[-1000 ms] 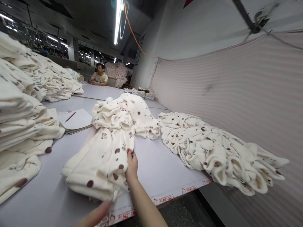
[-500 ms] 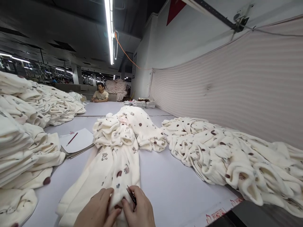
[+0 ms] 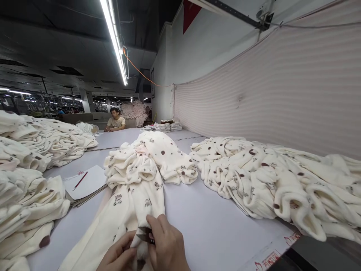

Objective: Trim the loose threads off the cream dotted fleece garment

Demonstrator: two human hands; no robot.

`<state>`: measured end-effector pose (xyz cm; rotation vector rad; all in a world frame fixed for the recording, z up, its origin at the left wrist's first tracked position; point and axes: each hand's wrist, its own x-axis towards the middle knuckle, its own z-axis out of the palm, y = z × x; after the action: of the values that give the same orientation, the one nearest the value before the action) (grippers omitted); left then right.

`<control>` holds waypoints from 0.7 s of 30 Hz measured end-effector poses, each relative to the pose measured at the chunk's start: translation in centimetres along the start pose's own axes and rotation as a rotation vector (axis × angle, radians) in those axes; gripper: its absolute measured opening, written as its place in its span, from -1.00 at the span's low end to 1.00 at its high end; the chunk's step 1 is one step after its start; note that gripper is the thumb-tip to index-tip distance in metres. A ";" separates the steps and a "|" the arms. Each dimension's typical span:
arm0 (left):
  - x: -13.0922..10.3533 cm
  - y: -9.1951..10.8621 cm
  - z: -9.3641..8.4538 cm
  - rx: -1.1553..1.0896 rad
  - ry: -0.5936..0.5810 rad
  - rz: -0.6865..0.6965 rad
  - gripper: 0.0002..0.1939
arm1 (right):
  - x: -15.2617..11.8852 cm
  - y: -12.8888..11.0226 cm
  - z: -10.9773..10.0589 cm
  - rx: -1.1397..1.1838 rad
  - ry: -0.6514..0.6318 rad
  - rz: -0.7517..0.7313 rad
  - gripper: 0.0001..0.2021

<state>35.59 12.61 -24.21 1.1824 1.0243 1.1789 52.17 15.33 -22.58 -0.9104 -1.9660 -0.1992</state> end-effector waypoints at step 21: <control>0.0 1.6 -0.6 -0.518 -0.070 -0.159 -0.56 | 0.8 -1.2 -2.2 0.219 -0.421 0.319 -0.80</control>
<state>34.80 12.66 -22.68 0.7146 0.6859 1.1746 52.59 13.84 -20.41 -1.1710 -2.1284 0.4143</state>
